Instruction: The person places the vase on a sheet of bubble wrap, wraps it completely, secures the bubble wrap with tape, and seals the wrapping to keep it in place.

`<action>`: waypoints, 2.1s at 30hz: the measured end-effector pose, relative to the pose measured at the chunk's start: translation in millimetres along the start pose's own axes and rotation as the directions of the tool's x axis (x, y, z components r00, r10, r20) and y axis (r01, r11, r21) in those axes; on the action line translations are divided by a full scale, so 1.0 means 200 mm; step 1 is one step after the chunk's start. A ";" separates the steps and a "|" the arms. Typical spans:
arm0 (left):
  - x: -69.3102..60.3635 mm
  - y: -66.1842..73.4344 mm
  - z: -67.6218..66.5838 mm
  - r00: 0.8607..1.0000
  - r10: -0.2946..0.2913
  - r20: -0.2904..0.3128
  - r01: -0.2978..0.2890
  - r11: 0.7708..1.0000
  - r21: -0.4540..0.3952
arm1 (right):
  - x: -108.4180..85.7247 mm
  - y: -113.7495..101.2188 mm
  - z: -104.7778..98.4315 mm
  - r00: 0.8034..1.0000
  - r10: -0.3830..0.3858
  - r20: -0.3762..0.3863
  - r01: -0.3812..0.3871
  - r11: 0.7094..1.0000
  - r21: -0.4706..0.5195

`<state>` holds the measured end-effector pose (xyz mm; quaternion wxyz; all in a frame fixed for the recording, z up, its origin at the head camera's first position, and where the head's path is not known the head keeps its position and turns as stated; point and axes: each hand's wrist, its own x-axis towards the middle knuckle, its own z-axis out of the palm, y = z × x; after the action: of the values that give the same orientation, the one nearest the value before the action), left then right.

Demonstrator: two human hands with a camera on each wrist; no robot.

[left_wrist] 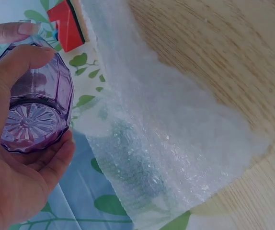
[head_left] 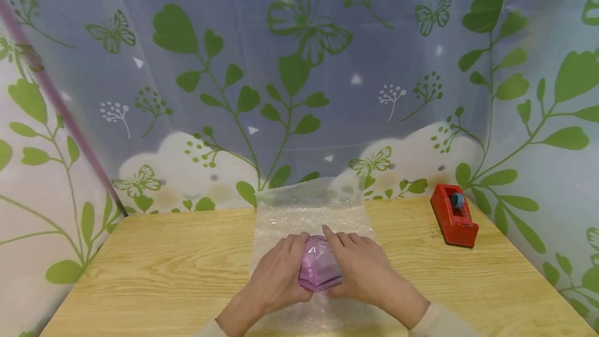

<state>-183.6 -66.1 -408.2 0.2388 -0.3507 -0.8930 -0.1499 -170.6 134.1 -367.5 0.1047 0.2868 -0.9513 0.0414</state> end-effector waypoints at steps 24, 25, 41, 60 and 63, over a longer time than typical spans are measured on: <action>-0.03 0.06 0.03 1.000 -0.014 0.023 0.012 0.998 0.065 | -0.02 -0.06 0.10 0.993 -0.033 -0.112 0.030 0.999 -0.030; -0.04 0.06 0.03 0.999 -0.012 0.032 0.010 0.998 0.064 | -0.03 -0.06 0.10 0.994 -0.032 -0.103 0.030 0.999 -0.024; -0.13 0.08 0.05 0.988 0.014 0.151 -0.014 1.000 -0.005 | -0.08 -0.09 0.19 0.999 -0.023 -0.024 0.024 0.999 0.028; -0.18 0.09 0.06 0.975 -0.016 0.220 0.014 1.000 0.011 | -0.10 -0.08 0.26 0.998 -0.048 -0.028 0.049 0.999 0.022; -0.18 0.10 0.06 0.965 -0.053 0.255 0.051 0.999 0.011 | -0.10 -0.08 0.26 0.998 -0.057 -0.039 0.058 0.998 0.025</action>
<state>-151.5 -66.2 -435.6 0.1185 -0.3430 -0.9256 -0.1076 -155.4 124.2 -423.1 0.1202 0.3144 -0.9400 0.0563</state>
